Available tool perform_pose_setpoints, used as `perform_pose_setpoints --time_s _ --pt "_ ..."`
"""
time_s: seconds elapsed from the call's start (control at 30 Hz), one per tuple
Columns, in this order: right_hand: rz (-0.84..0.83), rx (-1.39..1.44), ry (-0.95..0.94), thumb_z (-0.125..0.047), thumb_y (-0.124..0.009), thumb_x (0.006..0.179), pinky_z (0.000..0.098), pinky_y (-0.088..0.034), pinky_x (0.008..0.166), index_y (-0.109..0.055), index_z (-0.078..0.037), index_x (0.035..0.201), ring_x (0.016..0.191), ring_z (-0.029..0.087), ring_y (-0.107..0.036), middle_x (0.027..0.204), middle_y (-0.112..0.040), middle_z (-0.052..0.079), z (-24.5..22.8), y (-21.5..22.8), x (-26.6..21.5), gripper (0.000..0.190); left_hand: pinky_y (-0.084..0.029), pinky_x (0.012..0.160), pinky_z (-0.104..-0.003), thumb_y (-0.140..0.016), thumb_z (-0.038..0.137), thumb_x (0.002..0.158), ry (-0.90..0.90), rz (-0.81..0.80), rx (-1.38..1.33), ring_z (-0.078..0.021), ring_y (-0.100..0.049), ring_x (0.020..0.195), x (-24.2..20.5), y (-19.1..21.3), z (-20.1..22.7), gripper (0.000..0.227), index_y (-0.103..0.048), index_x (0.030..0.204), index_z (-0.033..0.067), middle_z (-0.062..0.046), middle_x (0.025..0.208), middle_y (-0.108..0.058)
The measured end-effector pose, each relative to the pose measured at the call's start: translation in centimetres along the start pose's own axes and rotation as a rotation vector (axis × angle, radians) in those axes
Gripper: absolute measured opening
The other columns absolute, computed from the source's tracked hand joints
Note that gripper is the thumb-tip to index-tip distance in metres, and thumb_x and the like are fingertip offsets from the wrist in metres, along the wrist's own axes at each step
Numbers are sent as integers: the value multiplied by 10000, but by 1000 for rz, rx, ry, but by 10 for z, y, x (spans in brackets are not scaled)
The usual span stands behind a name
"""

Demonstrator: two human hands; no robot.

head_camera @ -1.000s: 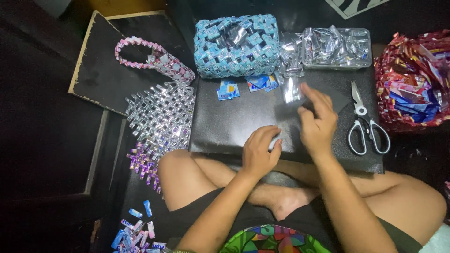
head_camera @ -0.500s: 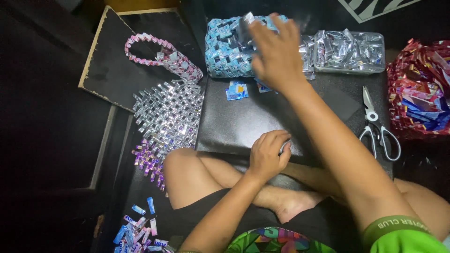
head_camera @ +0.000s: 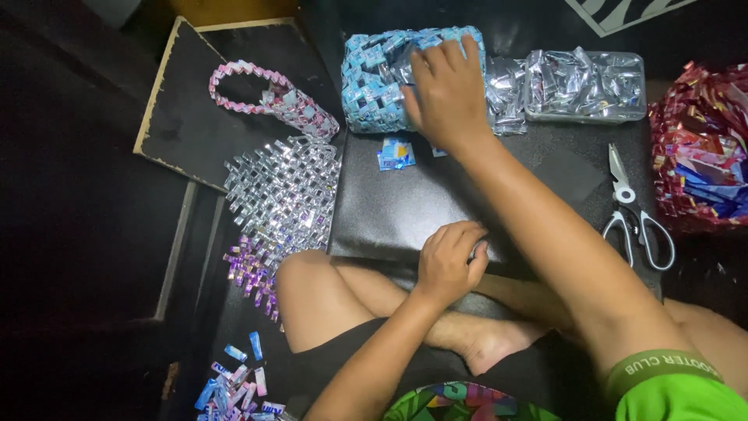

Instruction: The person folds and manipulates silver and blue foil snack wrappers by hand, preparing them to be woven into a basket.

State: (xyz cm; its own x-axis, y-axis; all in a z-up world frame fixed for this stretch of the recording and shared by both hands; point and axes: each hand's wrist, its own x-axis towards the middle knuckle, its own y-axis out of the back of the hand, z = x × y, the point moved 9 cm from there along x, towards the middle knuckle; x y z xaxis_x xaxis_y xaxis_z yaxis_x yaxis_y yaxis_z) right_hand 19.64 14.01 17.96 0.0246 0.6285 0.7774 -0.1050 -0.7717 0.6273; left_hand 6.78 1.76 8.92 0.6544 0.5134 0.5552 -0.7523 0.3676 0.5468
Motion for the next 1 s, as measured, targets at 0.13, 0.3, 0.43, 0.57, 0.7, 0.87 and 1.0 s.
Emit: perform_pose_setpoints --time_s 0.13,0.3,0.43,0.57,0.7,0.87,1.0 --pt "48 -16 -64 -188 -765 926 370 -389 779 -681 -77 847 786 236 -507 879 -574 71 6 22 -43 160 -538 874 -354 -691 70 833 -2 -5 -11 -260 -677 975 1 0 -4 203 -701 1031 29 -85 1098 -700" --pt "-394 -84 -298 -439 -740 871 436 -516 679 -788 -168 1030 839 297 -690 921 -698 88 39 -18 -118 318 -573 696 -340 -671 109 874 -33 27 8 -269 -710 847 9 6 7 100 -719 959 85 -63 928 -687" --pt "-326 -100 -255 -360 -752 870 411 -509 635 -800 -171 959 800 282 -659 840 -669 49 37 -18 -136 215 -602 664 -333 -641 58 856 167 53 -167 -291 -718 795 13 4 -17 136 -697 980 54 -95 894 -686" --pt "-313 -79 -284 -270 -787 821 441 -484 684 -788 -126 913 821 324 -639 834 -655 86 38 -15 -134 171 -639 651 -351 -633 37 871 669 10 -487 -295 -734 856 3 -8 -66 273 -651 1143 20 -206 1109 -719" --pt "-394 32 -452 -212 -821 746 463 -507 746 -772 -182 987 884 311 -690 868 -724 40 65 -47 -155 248 -660 644 -345 -578 35 917 842 3 -638 -251 -728 825 -2 -9 -75 291 -593 1198 -36 -246 1147 -706" --pt "-266 131 -580 -116 -715 779 476 -499 734 -768 -136 1018 867 350 -701 867 -731 79 72 -27 -159 245 -676 631 -337 -570 47 948 843 -3 -689 -232 -728 801 -5 -12 -86 307 -556 1240 -46 -236 1150 -682" --pt "-43 336 -680 -30 -716 769 437 -508 681 -751 -80 837 743 384 -671 743 -657 117 67 29 -152 91 -682 626 -317 -564 57 963 860 0 -757 -203 -722 785 -9 -17 -94 336 -516 1282 -37 -212 1161 -659"
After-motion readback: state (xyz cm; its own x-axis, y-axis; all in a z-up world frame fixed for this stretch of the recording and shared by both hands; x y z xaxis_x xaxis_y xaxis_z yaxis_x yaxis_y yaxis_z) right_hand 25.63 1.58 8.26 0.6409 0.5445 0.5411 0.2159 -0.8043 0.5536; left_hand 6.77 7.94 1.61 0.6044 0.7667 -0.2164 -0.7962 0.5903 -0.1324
